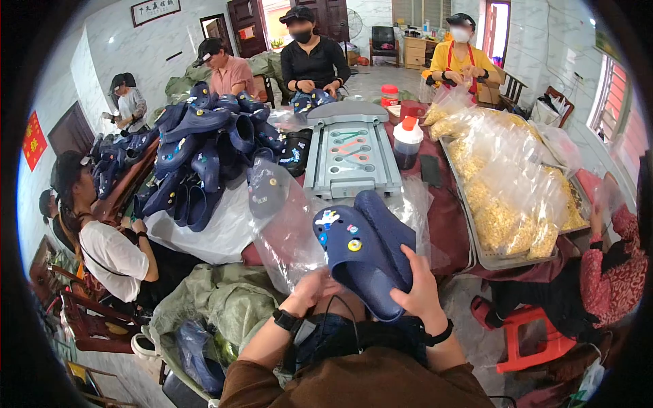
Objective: Packing blue clogs into plastic bags and organizing them in a warehouse/workshop setting.
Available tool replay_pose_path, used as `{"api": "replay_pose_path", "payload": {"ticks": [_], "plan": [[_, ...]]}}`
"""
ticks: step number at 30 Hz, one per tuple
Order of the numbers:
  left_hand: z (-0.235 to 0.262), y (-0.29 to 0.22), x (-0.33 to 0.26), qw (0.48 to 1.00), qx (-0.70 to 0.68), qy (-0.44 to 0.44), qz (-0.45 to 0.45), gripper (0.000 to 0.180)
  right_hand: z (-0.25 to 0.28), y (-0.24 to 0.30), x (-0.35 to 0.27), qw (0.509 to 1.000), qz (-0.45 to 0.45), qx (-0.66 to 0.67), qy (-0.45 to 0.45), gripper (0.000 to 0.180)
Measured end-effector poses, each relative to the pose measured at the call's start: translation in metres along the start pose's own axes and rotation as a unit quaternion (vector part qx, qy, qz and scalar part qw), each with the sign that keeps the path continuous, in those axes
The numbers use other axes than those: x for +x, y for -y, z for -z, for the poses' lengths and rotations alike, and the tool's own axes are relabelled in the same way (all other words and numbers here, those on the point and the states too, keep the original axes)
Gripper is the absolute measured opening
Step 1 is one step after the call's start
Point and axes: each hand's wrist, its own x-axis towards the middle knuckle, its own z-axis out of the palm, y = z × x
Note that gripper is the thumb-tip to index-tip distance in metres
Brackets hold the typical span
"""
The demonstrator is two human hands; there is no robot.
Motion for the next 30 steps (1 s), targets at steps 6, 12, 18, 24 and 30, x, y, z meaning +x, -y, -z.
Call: {"api": "replay_pose_path", "payload": {"ticks": [6,12,18,24,30], "plan": [[0.024,-0.028,-0.072,0.969,0.246,-0.016,-0.029,0.05,-0.012,0.016,0.001,0.997,-0.032,-0.059,0.028,0.096],[0.003,-0.049,-0.181,0.818,0.54,0.158,-0.118,0.048,-0.013,0.013,0.0,0.997,-0.027,-0.064,0.015,0.097],[-0.008,-0.06,-0.178,0.601,0.629,-0.061,-0.49,0.089,-0.016,0.022,0.0,0.995,-0.05,-0.086,0.019,0.096],[0.036,-0.009,-0.087,0.534,0.772,-0.094,-0.331,0.113,-0.016,0.004,-0.001,0.998,-0.036,-0.043,-0.002,0.095],[0.061,0.001,-0.074,0.517,0.766,-0.109,-0.366,0.071,-0.008,-0.013,-0.002,0.996,-0.058,0.059,-0.022,0.087]]}}
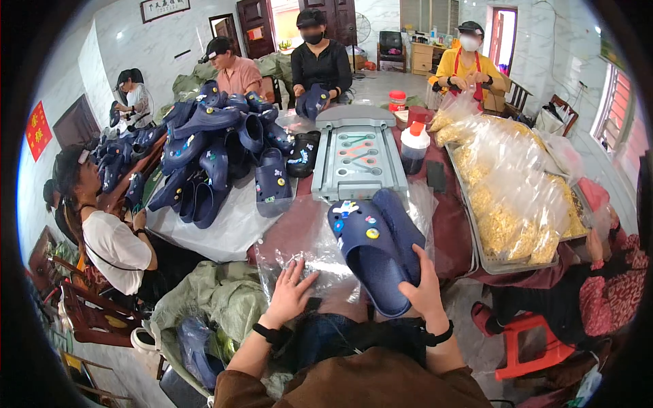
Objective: Packing blue clogs into plastic bags and organizing them in a warehouse/workshop setting.
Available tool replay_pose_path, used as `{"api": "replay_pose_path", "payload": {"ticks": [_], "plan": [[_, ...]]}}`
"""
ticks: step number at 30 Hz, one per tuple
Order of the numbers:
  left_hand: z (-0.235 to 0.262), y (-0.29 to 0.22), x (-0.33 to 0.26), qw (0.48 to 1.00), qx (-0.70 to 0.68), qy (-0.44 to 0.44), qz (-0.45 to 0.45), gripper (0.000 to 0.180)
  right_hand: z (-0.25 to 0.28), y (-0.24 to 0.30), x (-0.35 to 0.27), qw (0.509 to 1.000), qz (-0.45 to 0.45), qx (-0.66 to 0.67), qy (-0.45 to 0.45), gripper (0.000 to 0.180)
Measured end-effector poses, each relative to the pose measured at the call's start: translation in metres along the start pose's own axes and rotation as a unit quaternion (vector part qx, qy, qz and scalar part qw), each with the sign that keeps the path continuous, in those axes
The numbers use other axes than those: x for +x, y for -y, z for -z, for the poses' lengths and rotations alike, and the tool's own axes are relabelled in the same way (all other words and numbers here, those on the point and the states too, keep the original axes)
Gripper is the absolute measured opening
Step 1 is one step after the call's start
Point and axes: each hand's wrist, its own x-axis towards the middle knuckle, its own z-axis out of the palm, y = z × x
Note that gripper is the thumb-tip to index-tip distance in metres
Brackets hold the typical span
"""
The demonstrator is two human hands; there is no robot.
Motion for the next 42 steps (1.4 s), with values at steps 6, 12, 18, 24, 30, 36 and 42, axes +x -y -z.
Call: {"api": "replay_pose_path", "payload": {"ticks": [6,12,18,24,30,36,42], "plan": [[0.034,0.005,-0.007,0.835,-0.504,-0.172,0.133,0.053,-0.002,-0.019,0.007,0.97,-0.072,0.233,-0.018,0.088],[0.064,-0.018,0.045,0.704,-0.662,-0.248,0.072,0.064,0.007,-0.039,0.011,0.933,-0.116,0.342,-0.014,0.086],[0.044,-0.039,0.127,0.904,-0.416,-0.101,-0.005,0.052,0.028,-0.038,0.002,0.854,-0.172,0.488,-0.057,0.086],[0.015,-0.02,0.182,0.923,-0.377,0.028,-0.067,0.043,0.072,-0.008,-0.021,0.909,-0.118,0.384,-0.112,0.089],[0.043,-0.021,0.211,0.947,-0.281,0.151,0.024,0.044,0.092,0.007,-0.042,0.883,-0.085,0.453,-0.087,0.098],[0.044,-0.012,0.211,0.969,-0.224,-0.108,-0.009,0.032,0.08,0.031,-0.032,0.852,-0.088,0.513,-0.049,0.098],[0.002,-0.015,0.194,0.964,-0.253,-0.023,0.071,0.032,0.074,0.037,-0.027,0.89,-0.084,0.447,0.04,0.101]]}}
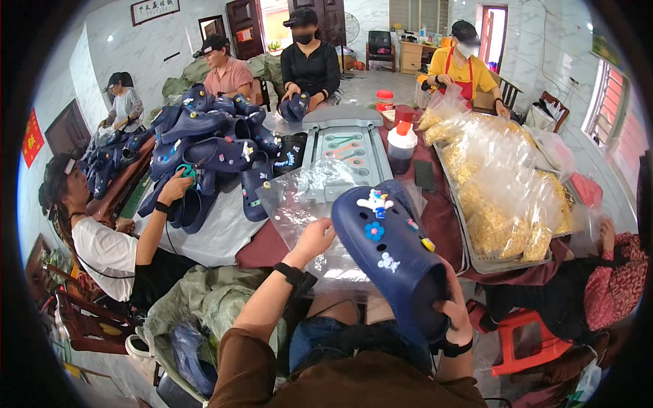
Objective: Packing blue clogs into plastic bags and organizing them in a warehouse/workshop setting.
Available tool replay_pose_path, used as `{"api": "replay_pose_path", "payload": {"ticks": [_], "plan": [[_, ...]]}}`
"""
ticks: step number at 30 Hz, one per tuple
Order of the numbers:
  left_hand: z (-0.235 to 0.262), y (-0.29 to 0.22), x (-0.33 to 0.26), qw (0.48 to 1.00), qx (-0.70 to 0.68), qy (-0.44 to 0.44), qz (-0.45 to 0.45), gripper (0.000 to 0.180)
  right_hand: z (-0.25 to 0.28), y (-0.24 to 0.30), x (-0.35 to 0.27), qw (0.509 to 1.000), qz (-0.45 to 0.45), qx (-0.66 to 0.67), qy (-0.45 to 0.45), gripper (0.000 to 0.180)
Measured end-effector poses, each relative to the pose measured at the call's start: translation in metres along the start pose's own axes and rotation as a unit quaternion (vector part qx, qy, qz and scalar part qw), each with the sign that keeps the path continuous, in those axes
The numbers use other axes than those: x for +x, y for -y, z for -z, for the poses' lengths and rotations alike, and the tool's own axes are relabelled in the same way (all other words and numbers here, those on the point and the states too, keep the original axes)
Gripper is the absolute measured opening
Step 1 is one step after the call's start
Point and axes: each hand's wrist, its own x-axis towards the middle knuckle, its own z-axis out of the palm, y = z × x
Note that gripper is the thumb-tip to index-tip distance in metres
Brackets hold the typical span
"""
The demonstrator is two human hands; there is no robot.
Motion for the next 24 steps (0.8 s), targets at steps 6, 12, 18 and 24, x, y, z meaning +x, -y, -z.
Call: {"api": "replay_pose_path", "payload": {"ticks": [6,12,18,24], "plan": [[-0.007,0.004,-0.006,0.966,-0.14,-0.038,-0.212,0.046,0.013,-0.012,0.008,0.996,-0.057,-0.046,0.058,0.1],[-0.008,0.014,-0.023,0.972,-0.022,0.002,-0.234,0.055,0.022,-0.027,0.016,0.987,-0.04,-0.146,0.047,0.097],[-0.016,0.03,-0.026,0.986,-0.127,0.063,-0.093,0.042,0.028,-0.026,0.016,0.986,-0.032,-0.156,0.041,0.097],[0.011,0.029,-0.037,0.806,-0.548,0.177,0.134,0.049,0.02,-0.015,0.011,0.959,-0.017,-0.259,0.118,0.096]]}}
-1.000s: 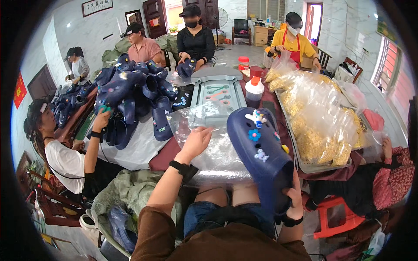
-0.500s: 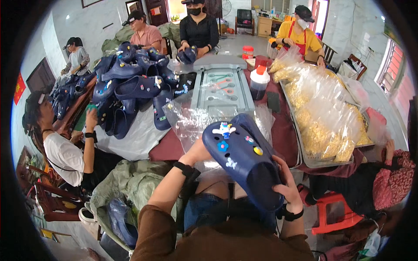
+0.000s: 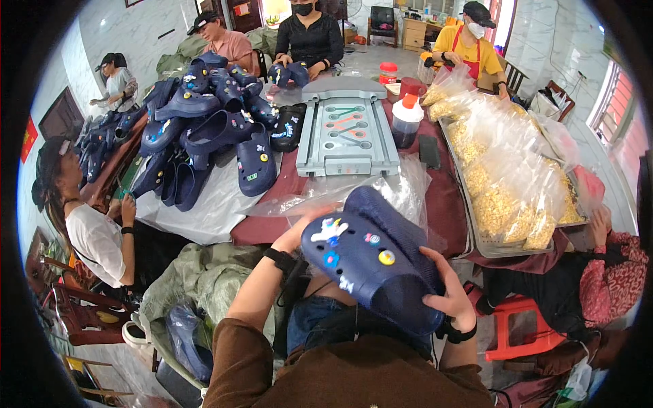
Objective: Packing blue clogs into plastic bags and organizing them in a warehouse/workshop setting.
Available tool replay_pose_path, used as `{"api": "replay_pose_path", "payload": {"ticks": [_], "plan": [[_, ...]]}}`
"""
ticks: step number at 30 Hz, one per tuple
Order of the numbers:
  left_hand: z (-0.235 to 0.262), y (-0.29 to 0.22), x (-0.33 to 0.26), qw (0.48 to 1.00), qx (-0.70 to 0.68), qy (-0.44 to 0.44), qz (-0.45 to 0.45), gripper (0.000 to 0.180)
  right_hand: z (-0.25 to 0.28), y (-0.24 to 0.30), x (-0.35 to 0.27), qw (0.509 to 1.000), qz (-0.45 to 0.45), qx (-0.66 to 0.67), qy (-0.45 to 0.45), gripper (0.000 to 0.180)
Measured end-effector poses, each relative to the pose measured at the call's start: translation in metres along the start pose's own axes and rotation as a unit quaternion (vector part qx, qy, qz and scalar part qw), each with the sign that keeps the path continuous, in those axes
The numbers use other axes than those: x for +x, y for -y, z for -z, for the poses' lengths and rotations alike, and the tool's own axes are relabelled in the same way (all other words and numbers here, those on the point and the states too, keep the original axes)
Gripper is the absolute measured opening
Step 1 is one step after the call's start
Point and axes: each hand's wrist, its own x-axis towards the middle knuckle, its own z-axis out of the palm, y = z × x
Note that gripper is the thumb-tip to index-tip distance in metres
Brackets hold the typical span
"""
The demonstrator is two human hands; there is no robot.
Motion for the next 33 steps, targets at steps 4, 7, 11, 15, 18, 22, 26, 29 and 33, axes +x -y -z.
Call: {"api": "replay_pose_path", "payload": {"ticks": [4,7,11,15,18,22,26,29,33], "plan": [[-0.002,-0.021,0.015,0.902,0.418,0.02,-0.103,0.052,0.008,0.006,-0.003,0.994,0.025,-0.097,0.052,0.093],[0.008,-0.033,0.01,0.976,0.214,0.042,-0.012,0.051,0.004,0.018,-0.001,0.985,0.015,-0.152,0.077,0.091],[0.0,-0.047,0.005,0.982,0.181,0.052,0.006,0.052,0.009,0.01,-0.004,0.983,0.027,-0.179,0.038,0.088],[0.002,-0.052,0.003,0.974,0.214,0.07,0.009,0.053,0.011,0.001,-0.004,0.987,0.026,-0.161,0.008,0.088],[-0.002,-0.052,0.003,0.965,0.256,0.06,0.005,0.05,0.009,0.009,-0.004,0.979,0.028,-0.202,0.0,0.088],[-0.013,-0.049,-0.003,0.893,0.427,0.044,-0.133,0.051,0.001,0.018,-0.006,0.969,0.041,-0.244,-0.022,0.087],[-0.052,-0.066,-0.016,0.743,0.619,-0.023,-0.251,0.051,-0.003,0.02,-0.008,0.96,0.02,-0.273,-0.049,0.087],[-0.065,-0.069,-0.023,0.678,0.659,-0.036,-0.325,0.047,-0.006,0.014,-0.008,0.952,0.042,-0.294,-0.07,0.087],[-0.07,-0.071,-0.03,0.648,0.682,-0.021,-0.338,0.048,-0.009,0.012,-0.008,0.952,0.047,-0.288,-0.088,0.087]]}}
